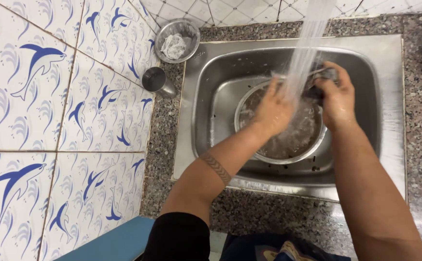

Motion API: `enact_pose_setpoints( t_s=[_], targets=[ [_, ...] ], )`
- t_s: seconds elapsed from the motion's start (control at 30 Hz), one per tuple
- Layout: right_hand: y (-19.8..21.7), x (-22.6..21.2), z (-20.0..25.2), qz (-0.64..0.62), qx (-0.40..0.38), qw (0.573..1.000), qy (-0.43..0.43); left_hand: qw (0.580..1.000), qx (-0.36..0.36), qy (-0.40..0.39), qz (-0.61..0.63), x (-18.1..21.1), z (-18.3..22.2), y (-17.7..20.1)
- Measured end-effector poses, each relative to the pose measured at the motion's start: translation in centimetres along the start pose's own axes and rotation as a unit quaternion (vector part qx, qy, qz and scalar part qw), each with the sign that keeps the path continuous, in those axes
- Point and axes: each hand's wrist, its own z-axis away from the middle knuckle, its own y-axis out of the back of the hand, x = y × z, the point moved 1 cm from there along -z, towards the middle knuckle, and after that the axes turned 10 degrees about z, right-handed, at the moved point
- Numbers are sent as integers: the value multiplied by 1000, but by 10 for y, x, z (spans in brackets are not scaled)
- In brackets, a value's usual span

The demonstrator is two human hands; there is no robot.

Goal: The person washes a cloth in a bowl of water by hand, then wipes the counter and a door. They return to the sink to rinse the cloth and a tool under the faucet before wiping the counter again.

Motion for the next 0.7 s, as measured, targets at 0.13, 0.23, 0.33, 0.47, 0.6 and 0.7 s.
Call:
enact_pose_setpoints(
  t_s=[0.13,0.23,0.33,0.47,0.6,0.7],
  targets=[
    [-54,-21,40,494,-40,833,246,979,-144,-57,-134,15,0,-25],
    [-74,-30,78,525,-76,773,347,963,-144,-47,-225,6,-7,-27],
    [-65,-34,74,507,-73,748,422,936,-143,-47,-319,-2,-14,-25],
    [-37,-26,30,507,-43,783,359,949,-190,-53,-246,1,-1,-22],
    [-12,-3,-9,441,6,842,311,991,-22,-83,-106,1,13,-13],
    [-2,12,-30,168,42,978,116,988,116,-94,49,2,24,19]
  ],
)
